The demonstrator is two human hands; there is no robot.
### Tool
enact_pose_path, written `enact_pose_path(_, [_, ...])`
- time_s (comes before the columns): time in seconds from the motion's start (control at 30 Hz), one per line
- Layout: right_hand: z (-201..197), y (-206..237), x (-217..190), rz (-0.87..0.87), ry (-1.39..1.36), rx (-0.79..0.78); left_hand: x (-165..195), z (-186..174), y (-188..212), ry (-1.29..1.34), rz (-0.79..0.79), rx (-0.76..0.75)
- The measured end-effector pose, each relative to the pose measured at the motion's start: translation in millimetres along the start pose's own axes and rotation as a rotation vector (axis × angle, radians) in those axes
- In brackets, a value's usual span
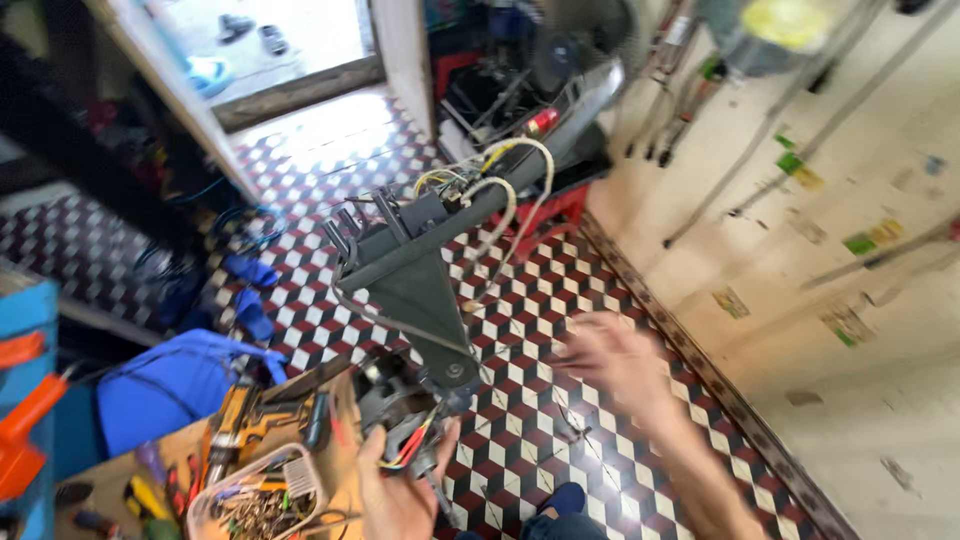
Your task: The person works on a small electric motor or generator mounted in a bench vise. They use pliers to adjust internal components, select screws and parts from a container, and use a cordless drill to tighten screws. The person also applies liquid from a bottle to the assembly and connects wires to a power source before moving the unit to a stool.
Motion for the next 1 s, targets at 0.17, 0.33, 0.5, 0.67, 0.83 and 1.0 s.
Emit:
enact_pose_path(0.17, [53,34,34,0.011,-0.530,-0.079,-62,49,11,-0.032,-0.199,-0.022])
enact_pose_path(0.33, [5,48,104,0.282,-0.420,-0.298,-97,83,6,-0.096,-0.256,0.022])
enact_pose_path(0.5, [-57,21,169,0.575,-0.372,-0.286,-146,111,11,-0.151,-0.330,-0.004])
enact_pose_path(0.67, [-84,-28,214,0.272,-0.798,0.064,-179,126,19,-0.166,-0.483,-0.017])
enact_pose_path(0.83, [-51,-76,254,0.642,-1.087,0.045,-211,153,36,-0.243,-0.667,-0.184])
enact_pose_path(1.0, [-26,-36,269,0.208,-0.812,-0.027,-206,147,26,-0.440,-0.793,-0.153])
Point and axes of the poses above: each hand's wrist, its own y-axis away from the middle knuckle, its own z-axis out of the palm, x = y × z, the point moved 4 cm from there along -y, towards the middle knuckle, and after that the axes turned 7 degrees about z, right-handed, at the moved point
